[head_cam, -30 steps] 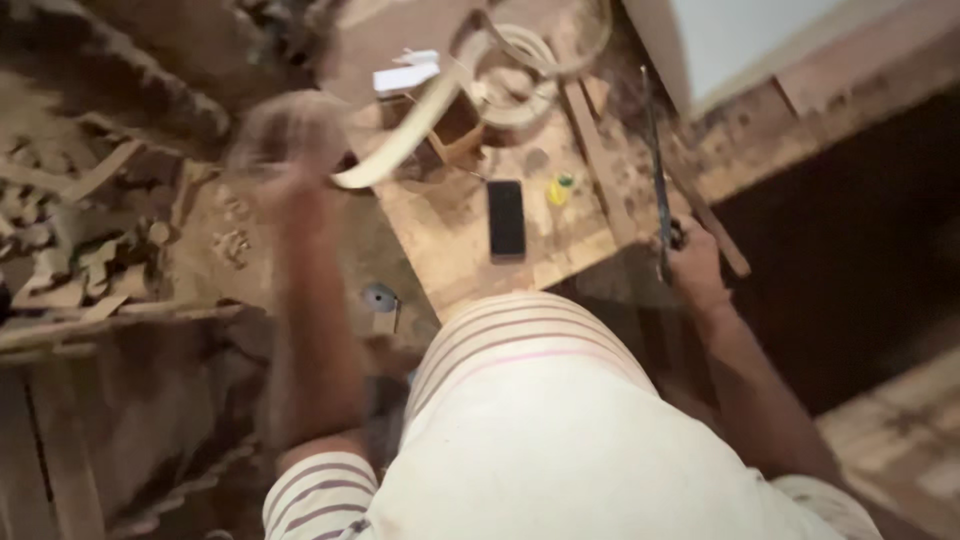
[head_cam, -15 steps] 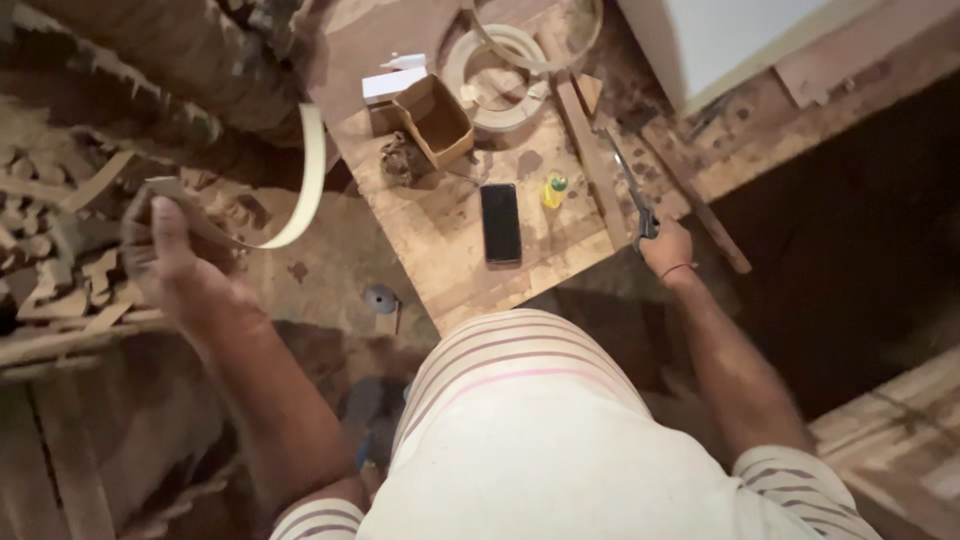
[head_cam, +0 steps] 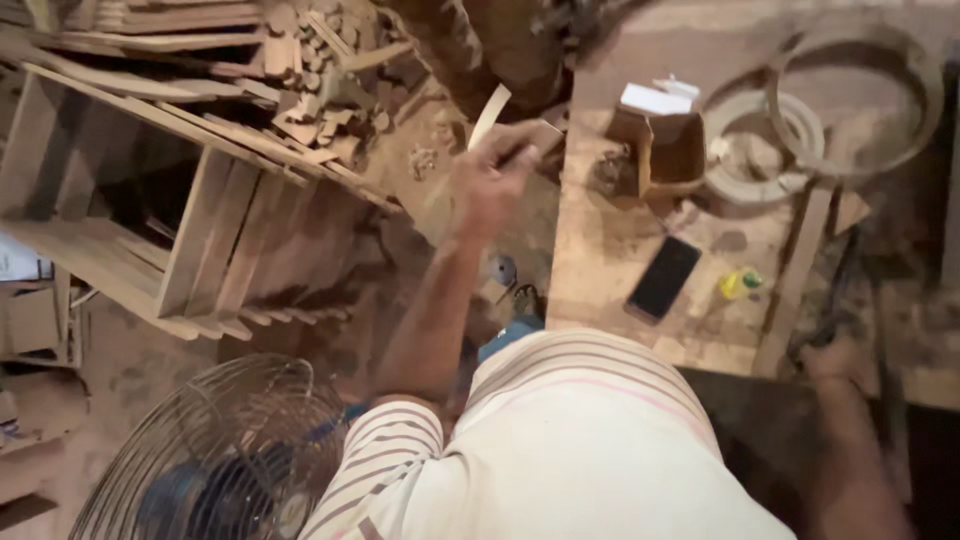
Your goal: The person applies glue to a wooden strip and attaches it to the edge of a white cabinet door. They use a hammer to tap the strip into place, then measure and cut a flexible wooden trim with scissors. The person applies glue to the trim and fits it along the door edge.
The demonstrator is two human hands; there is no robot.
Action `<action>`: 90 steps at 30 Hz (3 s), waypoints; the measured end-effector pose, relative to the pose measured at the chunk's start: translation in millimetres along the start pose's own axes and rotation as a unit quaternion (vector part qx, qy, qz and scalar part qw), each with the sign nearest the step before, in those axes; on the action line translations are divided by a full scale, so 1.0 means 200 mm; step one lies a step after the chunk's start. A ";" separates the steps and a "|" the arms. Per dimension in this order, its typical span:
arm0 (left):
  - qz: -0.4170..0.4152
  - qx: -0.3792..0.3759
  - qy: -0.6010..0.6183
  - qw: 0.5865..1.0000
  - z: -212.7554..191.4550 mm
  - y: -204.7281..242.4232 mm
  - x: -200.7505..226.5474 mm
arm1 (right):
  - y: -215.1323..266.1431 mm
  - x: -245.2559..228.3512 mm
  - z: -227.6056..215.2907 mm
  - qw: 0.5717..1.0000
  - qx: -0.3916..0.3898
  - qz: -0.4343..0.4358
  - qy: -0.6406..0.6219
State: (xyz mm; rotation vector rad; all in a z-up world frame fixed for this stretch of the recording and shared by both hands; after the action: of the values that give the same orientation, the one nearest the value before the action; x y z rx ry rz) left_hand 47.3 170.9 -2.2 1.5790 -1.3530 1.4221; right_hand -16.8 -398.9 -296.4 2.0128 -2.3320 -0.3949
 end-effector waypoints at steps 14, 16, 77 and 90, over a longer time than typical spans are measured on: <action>-0.053 -0.343 0.016 0.938 0.41 -0.38 -0.09 | 0.22 -0.71 -0.69 0.961 0.219 0.005 -0.170; -0.043 -0.459 0.027 0.887 0.51 -0.43 -0.06 | 0.27 -1.08 -0.80 0.899 0.213 0.044 -0.381; -0.068 -0.635 0.265 0.723 2.36 -1.84 -0.08 | -0.85 -0.96 -0.22 0.271 0.362 0.166 -0.877; -0.076 -0.605 0.266 0.746 2.70 -1.75 0.04 | -1.31 -0.55 -0.09 0.187 0.398 0.258 -0.860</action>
State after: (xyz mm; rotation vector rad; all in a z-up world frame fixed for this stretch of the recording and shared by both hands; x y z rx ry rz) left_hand 553.2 -223.8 -57.1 0.3381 -1.2601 0.4930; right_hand 258.6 -328.6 -319.5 0.3659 0.7832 0.5818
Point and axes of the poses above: each hand's wrist, its own y-axis away from the middle knuckle, its own z-axis out of the palm, x = y × z, the point moved 6 cm from there along -y, towards the middle knuckle, and after that the axes turned 2 degrees about -z, right-handed, at the moved point
